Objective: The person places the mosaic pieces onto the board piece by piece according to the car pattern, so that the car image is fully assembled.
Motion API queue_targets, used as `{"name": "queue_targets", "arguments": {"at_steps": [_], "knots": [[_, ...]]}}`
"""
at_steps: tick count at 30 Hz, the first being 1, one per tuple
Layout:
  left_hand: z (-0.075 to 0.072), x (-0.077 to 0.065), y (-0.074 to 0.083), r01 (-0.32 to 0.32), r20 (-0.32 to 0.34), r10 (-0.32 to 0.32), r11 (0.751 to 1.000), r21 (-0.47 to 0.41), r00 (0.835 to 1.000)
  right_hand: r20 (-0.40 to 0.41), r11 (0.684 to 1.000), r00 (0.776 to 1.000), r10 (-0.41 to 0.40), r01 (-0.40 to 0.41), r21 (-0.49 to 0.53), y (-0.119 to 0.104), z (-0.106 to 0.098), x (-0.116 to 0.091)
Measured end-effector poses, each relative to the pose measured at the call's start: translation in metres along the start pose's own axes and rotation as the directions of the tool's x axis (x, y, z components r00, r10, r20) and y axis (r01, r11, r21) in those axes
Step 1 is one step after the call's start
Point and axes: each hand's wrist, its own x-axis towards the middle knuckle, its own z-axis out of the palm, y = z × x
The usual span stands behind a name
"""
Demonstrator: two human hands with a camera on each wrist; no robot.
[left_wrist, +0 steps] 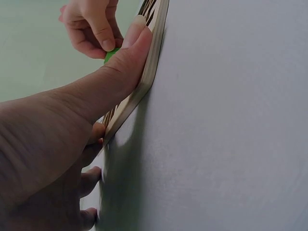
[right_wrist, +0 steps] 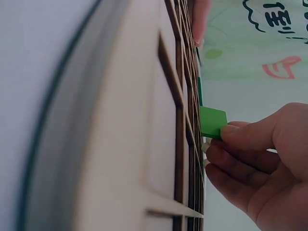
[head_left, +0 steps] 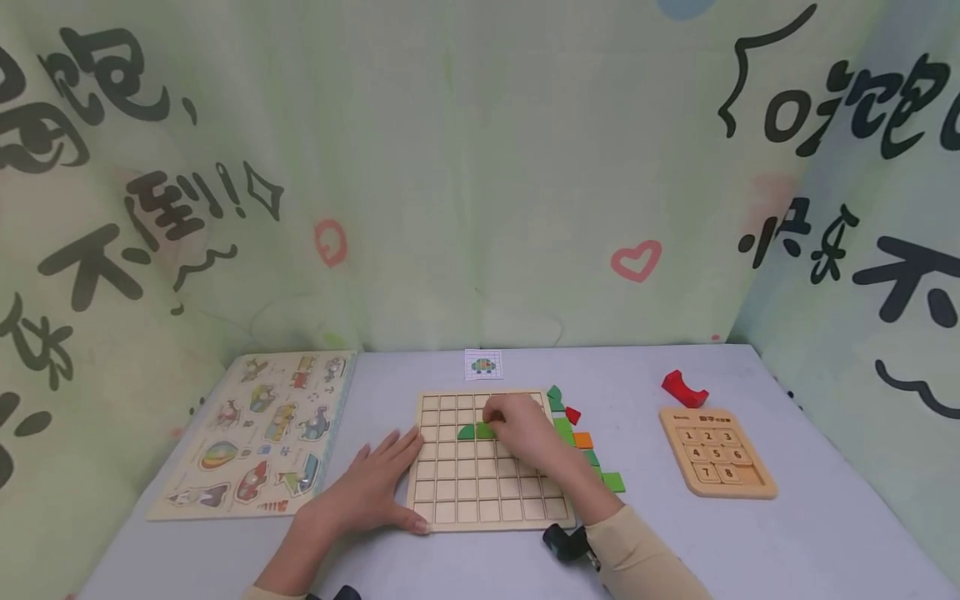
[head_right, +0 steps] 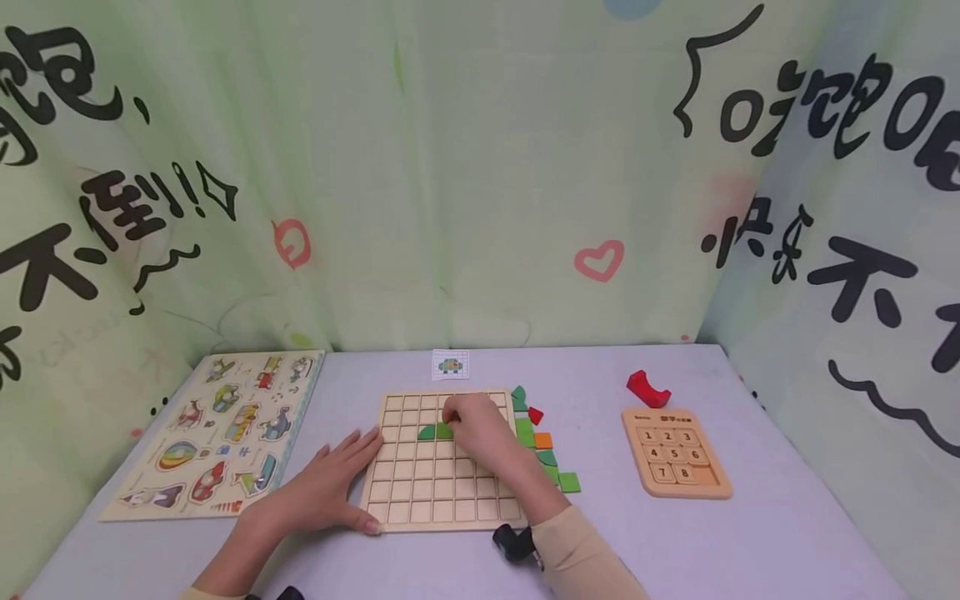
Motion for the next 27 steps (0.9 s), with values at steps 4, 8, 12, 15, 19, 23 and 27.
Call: {"name": "queue_targets", "arguments": {"at_steps": [4,8,12,15,19,23,27], "knots": [[-0.001,0.000,0.001,0.008,0.001,-0.008,1.000,0.000,1.000,0.000,0.999,1.000,-0.020,0.020,-0.036,-0.002,-0.001,0.000],[-0.002,0.000,0.002,0.015,0.001,-0.015,1.000,-0.001,1.000,0.015,0.994,0.999,-0.042,0.043,-0.097,-0.004,-0.002,-0.002],[-0.002,-0.001,0.003,0.016,0.002,-0.016,1.000,-0.002,1.000,0.039,0.981,0.998,-0.055,0.061,-0.183,-0.006,-0.002,-0.004],[-0.001,0.000,0.003,0.015,0.005,-0.015,1.000,-0.002,1.000,0.049,0.973,0.997,-0.060,0.069,-0.218,-0.005,-0.001,-0.006],[0.000,0.000,0.002,0.016,0.005,-0.016,1.000,0.001,1.000,0.061,0.970,0.996,-0.072,0.084,-0.227,-0.004,-0.001,-0.007],[0.000,0.000,0.002,0.018,0.002,-0.018,1.000,-0.002,1.000,0.077,0.968,0.994,-0.080,0.096,-0.232,-0.004,-0.003,-0.009],[0.000,-0.001,0.003,0.017,0.000,-0.017,1.000,-0.012,1.000,0.090,0.972,0.993,-0.081,0.098,-0.213,-0.004,-0.006,-0.010]]}}
